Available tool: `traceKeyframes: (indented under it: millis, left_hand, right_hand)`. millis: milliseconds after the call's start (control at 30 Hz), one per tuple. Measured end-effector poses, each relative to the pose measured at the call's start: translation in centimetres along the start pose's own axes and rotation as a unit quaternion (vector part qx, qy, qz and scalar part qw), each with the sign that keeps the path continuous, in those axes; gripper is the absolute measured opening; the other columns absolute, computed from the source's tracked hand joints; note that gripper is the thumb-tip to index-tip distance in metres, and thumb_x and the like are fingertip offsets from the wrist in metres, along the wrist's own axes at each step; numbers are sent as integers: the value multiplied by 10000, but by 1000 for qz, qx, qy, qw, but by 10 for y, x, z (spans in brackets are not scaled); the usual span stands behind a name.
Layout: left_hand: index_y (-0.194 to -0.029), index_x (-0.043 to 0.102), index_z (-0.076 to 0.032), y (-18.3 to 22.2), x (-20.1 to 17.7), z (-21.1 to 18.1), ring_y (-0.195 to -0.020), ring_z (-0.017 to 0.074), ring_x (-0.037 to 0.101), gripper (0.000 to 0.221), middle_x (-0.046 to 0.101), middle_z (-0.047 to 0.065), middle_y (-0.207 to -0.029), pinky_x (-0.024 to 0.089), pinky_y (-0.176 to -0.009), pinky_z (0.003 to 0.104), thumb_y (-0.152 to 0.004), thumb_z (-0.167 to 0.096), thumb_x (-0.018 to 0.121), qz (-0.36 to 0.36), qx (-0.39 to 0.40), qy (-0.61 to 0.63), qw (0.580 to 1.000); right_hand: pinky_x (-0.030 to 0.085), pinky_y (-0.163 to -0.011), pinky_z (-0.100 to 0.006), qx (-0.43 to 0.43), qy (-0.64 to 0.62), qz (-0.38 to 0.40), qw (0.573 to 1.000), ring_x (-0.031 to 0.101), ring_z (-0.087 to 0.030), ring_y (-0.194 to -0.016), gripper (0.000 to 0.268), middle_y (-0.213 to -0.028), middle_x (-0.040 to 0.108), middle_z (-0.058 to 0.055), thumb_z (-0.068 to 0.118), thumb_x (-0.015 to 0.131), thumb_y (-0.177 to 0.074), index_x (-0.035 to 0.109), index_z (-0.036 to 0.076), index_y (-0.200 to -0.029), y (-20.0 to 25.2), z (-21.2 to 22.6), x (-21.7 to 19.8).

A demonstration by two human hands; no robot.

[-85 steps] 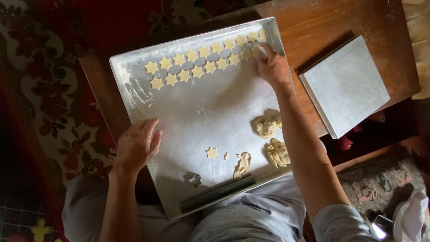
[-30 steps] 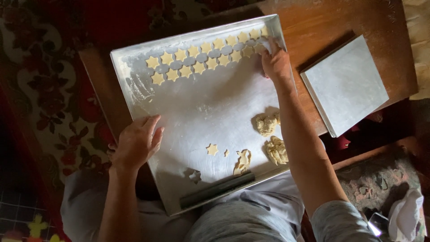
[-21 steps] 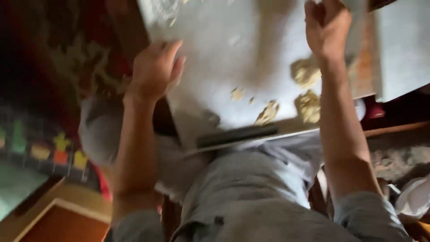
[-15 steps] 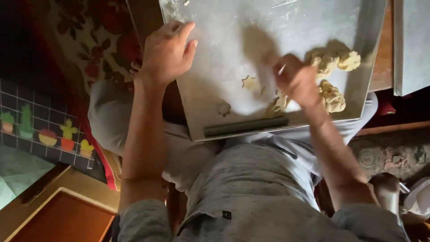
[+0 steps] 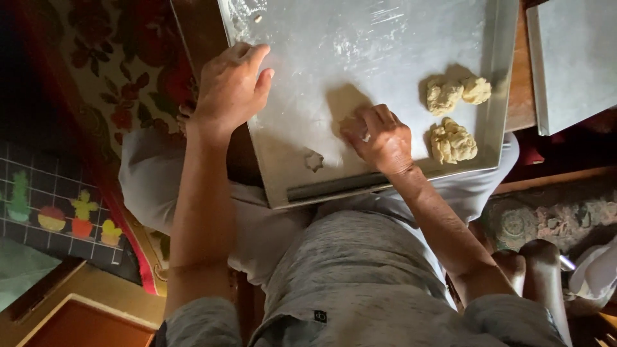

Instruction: A person uses a star-shaped cookie cutter to cut pieces from dough and arranges them in rows on a baking tray.

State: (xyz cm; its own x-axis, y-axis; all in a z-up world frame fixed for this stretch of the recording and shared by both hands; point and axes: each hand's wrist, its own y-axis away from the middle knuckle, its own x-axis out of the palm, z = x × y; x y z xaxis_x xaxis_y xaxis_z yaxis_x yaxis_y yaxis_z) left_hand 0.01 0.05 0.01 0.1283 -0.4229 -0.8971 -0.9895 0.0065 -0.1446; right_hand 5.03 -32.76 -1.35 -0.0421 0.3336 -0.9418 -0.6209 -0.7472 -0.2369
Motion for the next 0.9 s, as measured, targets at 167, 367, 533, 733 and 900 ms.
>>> traceKeyframes:
  millis: [167,367,533,733,900]
  left_hand:
    - [-1252,678,-25,-1,0,0,-939,338,703,292,737,142,-1093,559,-666,494,-991,-157,690,8,-9,2,1000]
    - [-1219,686,-28,0,0,0,-802,309,679,264,715,115,-973,540,-591,447,-980,-140,708,-9,0,-9,1000]
    - [-1225,690,-20,-1,0,-1,-872,327,698,278,733,137,-1024,552,-630,469,-976,-141,706,-8,5,-3,1000]
    - [-1212,699,-29,0,0,-1,-834,305,698,261,734,124,-988,546,-598,441,-982,-153,703,-13,9,-17,1000]
    - [-1195,698,-27,0,-1,0,-788,301,686,245,724,117,-951,546,-585,432,-979,-144,698,-15,9,-12,1000]
  right_hand:
    - [571,-629,-334,11,-2,-1,1000,710,-232,-827,464,-1058,706,-69,487,810,-920,712,80,-1120,6,6,3]
    - [575,-644,-352,50,-66,18,996,700,-230,-851,385,-1092,679,-56,204,743,-920,689,111,-1290,9,8,0]
    - [571,-638,-394,62,-55,71,994,681,-271,-844,208,-1078,631,-48,204,696,-930,723,204,-1136,3,15,-4]
    - [537,-531,-357,93,-89,56,990,681,-198,-802,142,-1074,684,8,203,760,-870,695,157,-987,-3,19,-1]
    - [564,-525,-267,90,-147,82,982,682,-167,-844,164,-1106,681,-54,146,765,-833,677,98,-964,-2,29,-1]
